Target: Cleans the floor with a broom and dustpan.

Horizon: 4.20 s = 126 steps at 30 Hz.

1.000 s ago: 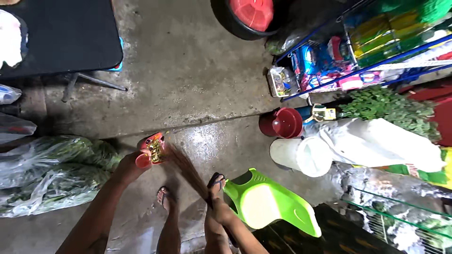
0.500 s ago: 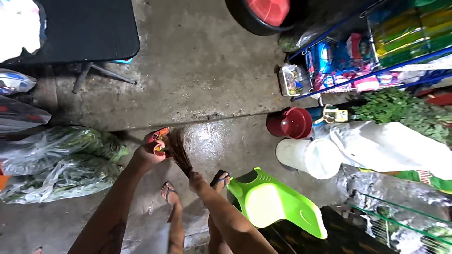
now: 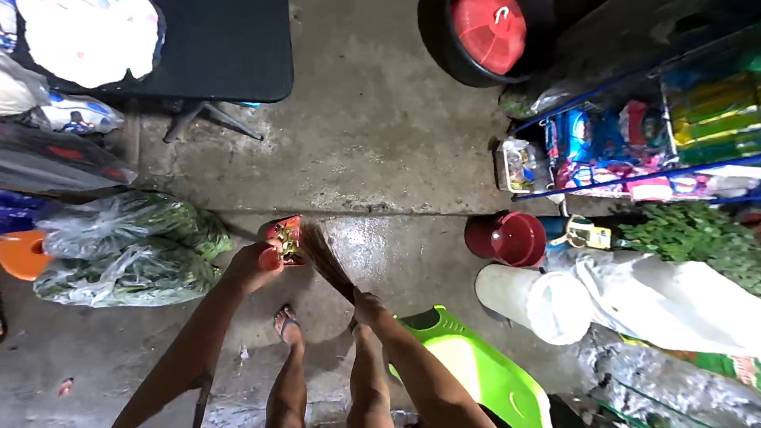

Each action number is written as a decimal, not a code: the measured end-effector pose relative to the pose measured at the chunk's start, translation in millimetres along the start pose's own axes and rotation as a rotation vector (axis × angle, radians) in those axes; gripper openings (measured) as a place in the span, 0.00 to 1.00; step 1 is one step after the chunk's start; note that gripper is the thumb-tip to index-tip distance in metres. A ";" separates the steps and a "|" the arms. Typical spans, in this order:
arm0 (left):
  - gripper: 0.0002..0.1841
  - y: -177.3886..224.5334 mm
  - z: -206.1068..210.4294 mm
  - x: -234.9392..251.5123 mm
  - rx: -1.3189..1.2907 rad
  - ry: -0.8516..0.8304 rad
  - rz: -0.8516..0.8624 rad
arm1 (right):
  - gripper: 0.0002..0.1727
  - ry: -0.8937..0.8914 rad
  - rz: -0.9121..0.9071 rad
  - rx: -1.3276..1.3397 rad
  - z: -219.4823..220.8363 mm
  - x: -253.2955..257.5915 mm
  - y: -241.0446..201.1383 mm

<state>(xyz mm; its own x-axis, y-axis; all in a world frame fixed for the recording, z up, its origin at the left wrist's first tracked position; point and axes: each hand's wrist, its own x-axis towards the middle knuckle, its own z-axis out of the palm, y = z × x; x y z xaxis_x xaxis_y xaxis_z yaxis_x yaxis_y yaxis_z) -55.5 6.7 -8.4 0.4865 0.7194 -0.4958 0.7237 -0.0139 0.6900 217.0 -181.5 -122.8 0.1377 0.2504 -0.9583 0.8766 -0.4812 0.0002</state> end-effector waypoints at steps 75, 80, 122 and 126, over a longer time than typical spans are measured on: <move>0.20 -16.1 278.2 -239.8 -0.590 0.796 -0.319 | 0.49 0.161 -0.081 -0.282 -48.5 -3.5 71.3; 0.20 -12.3 272.4 -225.7 -0.560 0.780 -0.346 | 0.53 0.036 -0.156 -0.645 -12.4 31.4 43.7; 0.23 -92.4 296.8 -355.5 -0.828 1.169 -0.695 | 0.54 0.033 -0.383 -0.731 14.0 -62.0 -67.6; 0.24 -85.8 302.1 -359.2 -0.838 1.158 -0.734 | 0.55 0.187 -0.288 -0.501 32.0 -10.6 -90.1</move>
<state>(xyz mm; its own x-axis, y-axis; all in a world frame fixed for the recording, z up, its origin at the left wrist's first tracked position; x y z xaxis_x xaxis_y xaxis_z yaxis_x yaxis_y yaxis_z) -144.5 -460.3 -48.8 -0.7243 0.5172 -0.4560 -0.0260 0.6403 0.7677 121.9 -167.7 -121.8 -0.0984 0.4766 -0.8736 0.9948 0.0702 -0.0738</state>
